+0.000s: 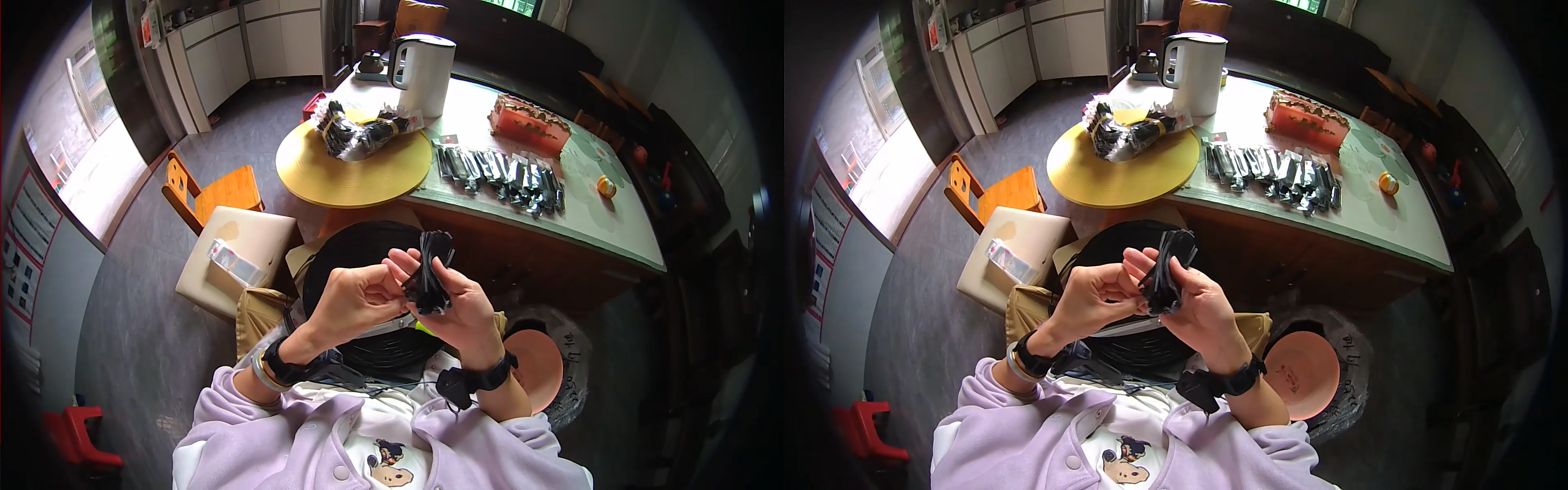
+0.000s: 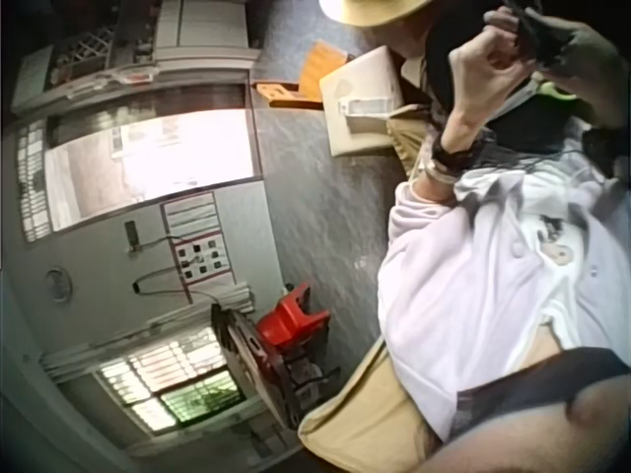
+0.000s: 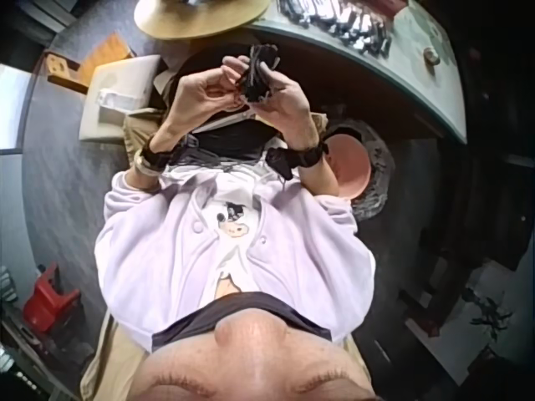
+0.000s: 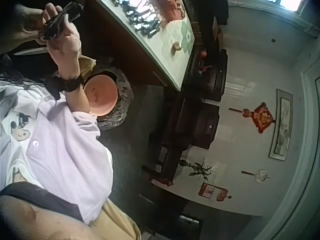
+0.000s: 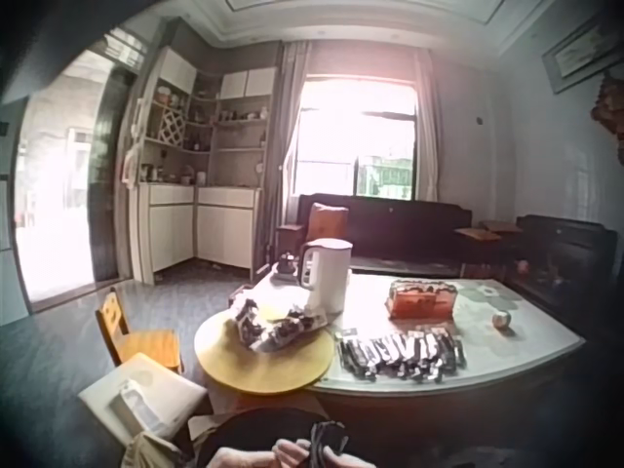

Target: The recorder uses scissors to cut open small plastic wrappers and sorts the internal components into a container.

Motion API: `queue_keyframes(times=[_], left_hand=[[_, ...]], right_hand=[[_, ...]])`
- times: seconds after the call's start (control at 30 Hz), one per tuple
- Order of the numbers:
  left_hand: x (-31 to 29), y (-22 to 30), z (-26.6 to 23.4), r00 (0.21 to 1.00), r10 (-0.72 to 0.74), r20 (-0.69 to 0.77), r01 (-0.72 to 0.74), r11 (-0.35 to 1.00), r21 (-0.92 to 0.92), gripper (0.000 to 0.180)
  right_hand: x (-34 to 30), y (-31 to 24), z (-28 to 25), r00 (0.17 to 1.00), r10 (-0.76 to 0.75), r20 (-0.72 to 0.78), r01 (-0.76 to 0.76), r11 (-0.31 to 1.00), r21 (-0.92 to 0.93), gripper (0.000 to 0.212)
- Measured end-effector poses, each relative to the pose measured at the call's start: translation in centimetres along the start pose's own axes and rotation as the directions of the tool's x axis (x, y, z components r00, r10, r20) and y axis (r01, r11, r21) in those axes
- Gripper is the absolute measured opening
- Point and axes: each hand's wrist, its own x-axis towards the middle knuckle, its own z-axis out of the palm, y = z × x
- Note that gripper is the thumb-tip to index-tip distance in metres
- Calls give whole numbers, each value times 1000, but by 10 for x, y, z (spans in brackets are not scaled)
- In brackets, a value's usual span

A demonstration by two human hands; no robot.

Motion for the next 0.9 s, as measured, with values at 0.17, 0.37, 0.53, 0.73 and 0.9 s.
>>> queue_keyframes(times=[0.17,0.37,0.53,0.73,0.9], left_hand=[[-2,5,4,996,-55,-68,60,996,61,8],[-4,6,10,984,-30,-178,34,999,23,13],[-4,1,16,957,53,-286,-45,998,34,15],[-4,1,20,935,71,-348,-45,996,83,16],[-1,1,21,940,-6,-342,-32,994,-105,18]], right_hand=[[7,14,3,959,-279,-50,257,930,-262,25],[20,29,7,832,-553,-42,490,770,-409,21],[21,31,13,834,-547,-69,486,788,-379,21],[19,30,18,823,-563,-79,502,785,-363,19],[28,33,19,698,-716,-16,629,623,-464,19]])
